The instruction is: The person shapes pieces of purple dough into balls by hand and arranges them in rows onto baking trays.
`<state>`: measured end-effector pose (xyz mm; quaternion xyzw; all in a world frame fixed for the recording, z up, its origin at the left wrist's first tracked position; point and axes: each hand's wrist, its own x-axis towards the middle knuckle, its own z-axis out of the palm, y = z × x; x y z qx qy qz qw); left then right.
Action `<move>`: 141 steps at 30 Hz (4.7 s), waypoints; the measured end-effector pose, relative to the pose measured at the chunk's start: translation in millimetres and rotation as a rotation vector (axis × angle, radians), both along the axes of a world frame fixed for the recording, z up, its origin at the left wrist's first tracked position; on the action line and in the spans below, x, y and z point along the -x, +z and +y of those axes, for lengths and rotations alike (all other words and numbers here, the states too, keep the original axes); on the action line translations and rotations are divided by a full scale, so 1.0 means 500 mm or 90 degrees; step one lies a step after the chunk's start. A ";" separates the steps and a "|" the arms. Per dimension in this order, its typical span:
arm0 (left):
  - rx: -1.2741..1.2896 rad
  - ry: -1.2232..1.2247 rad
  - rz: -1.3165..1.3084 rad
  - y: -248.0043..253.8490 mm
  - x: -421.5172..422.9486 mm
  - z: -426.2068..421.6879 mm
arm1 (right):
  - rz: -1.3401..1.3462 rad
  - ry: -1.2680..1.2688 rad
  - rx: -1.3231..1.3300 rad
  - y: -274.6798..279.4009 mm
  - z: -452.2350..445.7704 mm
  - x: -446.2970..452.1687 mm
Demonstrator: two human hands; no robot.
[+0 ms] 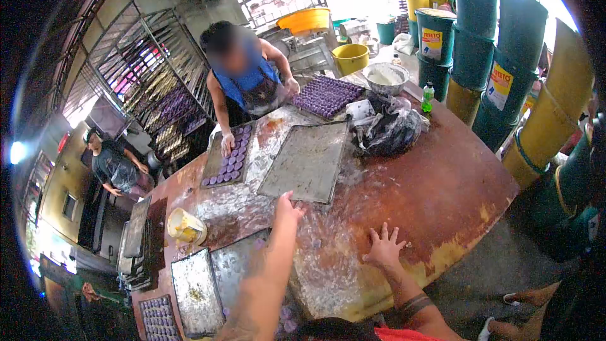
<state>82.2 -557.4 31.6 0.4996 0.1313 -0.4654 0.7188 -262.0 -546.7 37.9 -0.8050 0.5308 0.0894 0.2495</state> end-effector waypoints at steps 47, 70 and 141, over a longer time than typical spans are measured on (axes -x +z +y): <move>0.015 -0.067 -0.147 -0.220 0.048 0.049 | 0.046 0.035 -0.019 -0.053 -0.010 -0.016; 0.024 -0.131 -0.243 -0.189 0.063 0.085 | 0.104 0.039 -0.088 0.021 -0.024 -0.041; -0.336 0.329 -0.289 0.081 0.127 1.322 | -0.372 0.428 0.080 -0.039 0.629 -0.778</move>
